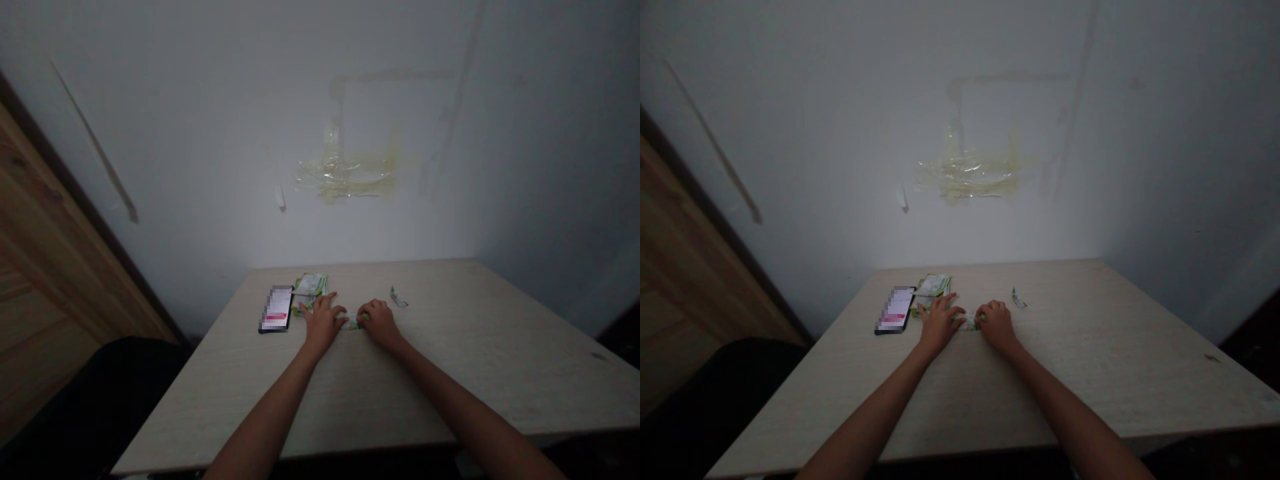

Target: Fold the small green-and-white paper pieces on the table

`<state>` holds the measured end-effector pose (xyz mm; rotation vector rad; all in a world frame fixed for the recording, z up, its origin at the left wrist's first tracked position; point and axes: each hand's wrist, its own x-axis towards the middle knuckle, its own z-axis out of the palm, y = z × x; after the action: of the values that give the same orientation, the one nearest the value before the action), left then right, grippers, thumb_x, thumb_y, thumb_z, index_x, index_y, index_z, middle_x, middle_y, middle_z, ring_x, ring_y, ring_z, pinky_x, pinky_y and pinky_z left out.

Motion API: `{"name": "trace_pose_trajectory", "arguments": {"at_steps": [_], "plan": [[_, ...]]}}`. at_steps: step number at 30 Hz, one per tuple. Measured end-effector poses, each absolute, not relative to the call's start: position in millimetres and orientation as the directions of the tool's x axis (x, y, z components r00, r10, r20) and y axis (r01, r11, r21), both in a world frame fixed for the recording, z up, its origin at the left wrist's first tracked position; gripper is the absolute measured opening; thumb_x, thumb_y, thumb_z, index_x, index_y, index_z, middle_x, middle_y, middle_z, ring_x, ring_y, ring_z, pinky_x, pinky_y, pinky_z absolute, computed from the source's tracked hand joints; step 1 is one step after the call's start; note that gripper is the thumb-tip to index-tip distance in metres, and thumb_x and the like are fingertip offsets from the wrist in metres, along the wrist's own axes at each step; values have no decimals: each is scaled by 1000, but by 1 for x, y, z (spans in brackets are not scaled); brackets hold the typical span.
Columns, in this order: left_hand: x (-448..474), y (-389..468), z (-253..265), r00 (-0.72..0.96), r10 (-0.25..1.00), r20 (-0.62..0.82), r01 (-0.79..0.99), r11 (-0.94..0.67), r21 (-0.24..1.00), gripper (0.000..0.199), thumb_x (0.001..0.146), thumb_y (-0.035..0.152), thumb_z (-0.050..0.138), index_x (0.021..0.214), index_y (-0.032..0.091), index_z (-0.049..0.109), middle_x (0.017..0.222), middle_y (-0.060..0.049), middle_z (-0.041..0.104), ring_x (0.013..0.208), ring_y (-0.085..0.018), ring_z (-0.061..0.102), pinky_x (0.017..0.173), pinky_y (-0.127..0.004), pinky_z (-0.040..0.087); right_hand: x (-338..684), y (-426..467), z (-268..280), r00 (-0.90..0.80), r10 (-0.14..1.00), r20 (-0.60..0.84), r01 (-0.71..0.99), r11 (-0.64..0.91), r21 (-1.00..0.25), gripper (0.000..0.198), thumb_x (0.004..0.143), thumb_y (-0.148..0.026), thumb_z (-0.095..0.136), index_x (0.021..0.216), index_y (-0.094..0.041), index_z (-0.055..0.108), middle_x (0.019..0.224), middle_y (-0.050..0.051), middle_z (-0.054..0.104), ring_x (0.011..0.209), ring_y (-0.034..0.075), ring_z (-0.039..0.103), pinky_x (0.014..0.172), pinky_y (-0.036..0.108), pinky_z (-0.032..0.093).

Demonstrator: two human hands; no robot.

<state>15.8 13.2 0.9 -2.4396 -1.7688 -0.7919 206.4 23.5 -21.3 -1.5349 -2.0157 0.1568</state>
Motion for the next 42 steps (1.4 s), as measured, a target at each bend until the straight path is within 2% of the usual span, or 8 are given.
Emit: {"name": "trace_pose_trajectory", "arguments": {"at_steps": [6, 12, 17, 21, 25, 30, 36, 42], "plan": [[14, 11, -2, 277, 876, 394, 881, -396, 261, 14, 81, 40, 68, 93, 38, 75, 147, 2, 48, 135, -36, 33, 107, -78, -6, 213, 27, -27, -142, 884, 446, 817, 359, -452, 7, 83, -21, 63, 85, -21, 70, 94, 8, 62, 97, 23, 51, 87, 33, 38], [12, 9, -3, 330, 860, 389, 856, -446, 259, 12, 79, 40, 71, 91, 38, 74, 147, 6, 47, 137, -35, 33, 106, -79, -6, 217, 31, -29, -132, 883, 451, 810, 359, -465, 8, 83, -18, 63, 87, -21, 70, 94, 8, 62, 96, 23, 52, 87, 34, 39], [13, 8, -1, 362, 857, 366, 847, -467, 256, 28, 82, 39, 68, 111, 40, 67, 147, 2, 48, 141, -33, 30, 110, -76, 1, 218, 30, -29, -129, 892, 434, 812, 346, -470, 11, 84, -20, 62, 93, -20, 69, 97, 10, 62, 99, 25, 52, 89, 35, 40], [13, 8, -1, 419, 856, 304, 810, -503, 301, 32, 88, 39, 59, 120, 43, 61, 135, 2, 61, 141, -29, 33, 111, -73, -5, 218, 30, -29, -100, 885, 454, 810, 338, -480, 13, 83, -20, 62, 95, -18, 65, 98, 10, 62, 98, 25, 53, 88, 35, 41], [11, 6, -2, 429, 839, 336, 788, -529, 315, 24, 91, 39, 56, 112, 42, 67, 121, 2, 70, 136, -28, 39, 110, -72, -11, 219, 29, -28, -88, 870, 486, 794, 356, -493, 7, 83, -22, 61, 89, -18, 61, 94, 8, 61, 94, 24, 52, 86, 34, 42], [13, 2, 1, 414, 814, 408, 805, -536, 252, 17, 88, 40, 61, 99, 40, 73, 113, 2, 72, 126, -27, 48, 111, -69, -10, 221, 26, -24, -137, 862, 488, 746, 414, -522, 5, 83, -20, 59, 84, -18, 63, 93, 7, 63, 96, 23, 54, 92, 36, 41], [15, -2, 3, 398, 815, 420, 818, -523, 239, 17, 86, 42, 64, 101, 40, 73, 106, 2, 73, 117, -25, 52, 110, -70, -9, 223, 19, -20, -145, 872, 468, 612, 450, -650, 16, 80, -13, 51, 90, -19, 62, 95, 5, 67, 97, 20, 59, 91, 34, 44], [14, -3, 5, 377, 843, 384, 838, -487, 245, 20, 85, 45, 64, 101, 38, 73, 101, 0, 72, 115, -26, 51, 109, -71, -10, 220, 11, -13, -200, 887, 417, 476, 459, -750, 12, 81, -13, 52, 89, -22, 55, 94, 3, 68, 94, 18, 64, 88, 33, 48]]}}
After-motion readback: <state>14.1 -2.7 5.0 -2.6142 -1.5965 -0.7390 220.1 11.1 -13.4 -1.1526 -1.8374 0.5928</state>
